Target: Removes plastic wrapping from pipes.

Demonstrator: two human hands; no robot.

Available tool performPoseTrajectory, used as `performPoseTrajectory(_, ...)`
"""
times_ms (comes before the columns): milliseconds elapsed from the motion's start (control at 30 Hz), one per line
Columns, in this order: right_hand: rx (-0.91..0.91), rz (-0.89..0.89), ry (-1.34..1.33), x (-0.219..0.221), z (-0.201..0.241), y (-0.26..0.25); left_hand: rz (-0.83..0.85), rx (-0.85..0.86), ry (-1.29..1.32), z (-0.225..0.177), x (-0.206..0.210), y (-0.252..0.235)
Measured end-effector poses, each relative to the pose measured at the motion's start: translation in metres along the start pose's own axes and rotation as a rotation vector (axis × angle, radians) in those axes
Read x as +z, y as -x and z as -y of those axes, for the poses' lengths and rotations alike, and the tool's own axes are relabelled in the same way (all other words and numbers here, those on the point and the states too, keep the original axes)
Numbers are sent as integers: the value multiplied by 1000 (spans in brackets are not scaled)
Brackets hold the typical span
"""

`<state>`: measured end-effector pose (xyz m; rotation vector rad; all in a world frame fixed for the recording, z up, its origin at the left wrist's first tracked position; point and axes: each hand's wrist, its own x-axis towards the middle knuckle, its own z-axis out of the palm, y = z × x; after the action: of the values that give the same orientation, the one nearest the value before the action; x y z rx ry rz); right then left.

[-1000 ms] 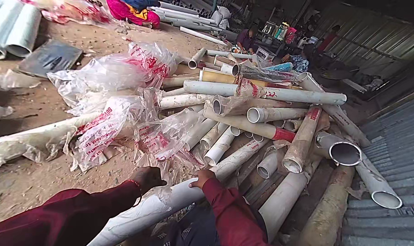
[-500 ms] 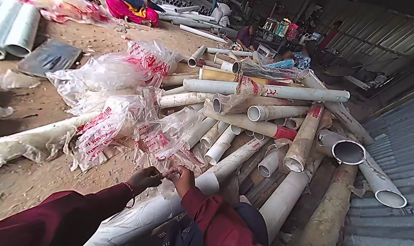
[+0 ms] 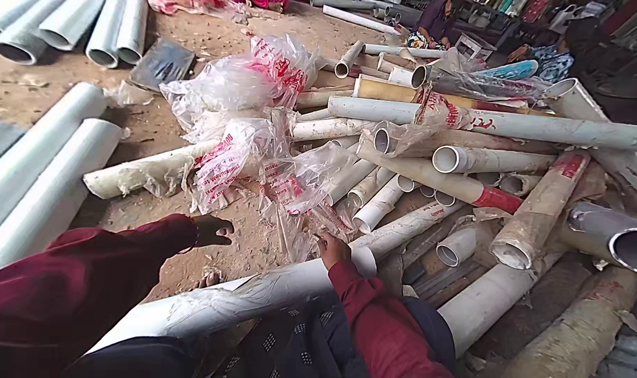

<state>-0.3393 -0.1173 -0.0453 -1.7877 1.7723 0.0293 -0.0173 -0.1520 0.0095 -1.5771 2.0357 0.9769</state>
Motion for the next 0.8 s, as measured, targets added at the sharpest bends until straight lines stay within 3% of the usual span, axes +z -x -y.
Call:
performPoseTrajectory(67, -42, 79, 158, 12, 1, 0, -44, -78, 123, 2, -15, 46)
performPoseTrajectory(133, -98, 103, 259, 22, 3, -1, -247, -133, 221, 23, -6, 78)
performPoseTrajectory(233, -206, -7, 182, 31, 2, -2, -770, -331, 288, 47, 62, 123)
performPoseTrajectory(333, -279, -92, 93, 38, -3, -2, -1104, -314, 199, 104, 178, 154)
performPoseTrajectory(433, -323, -134, 77, 50, -7, 4, -1068, -238, 318, 109, 277, 156)
performPoseTrajectory(500, -347, -142, 127, 56, -6, 5, -1029, -189, 325, 106, 285, 146)
performPoseTrajectory(567, -356, -169, 164, 61, -7, 7, -792, -134, 337, 103, 255, 131)
performPoseTrajectory(667, -360, -243, 140, 66, -3, 12, -185, 18, 401, 80, 181, 89)
performPoseTrajectory(700, -400, -302, 118, 71, -2, 15, -101, 76, 437, 70, 166, 73)
performPoseTrajectory(800, -520, -453, 117, 86, -4, 17, -72, 146, 565, 53, 142, 55)
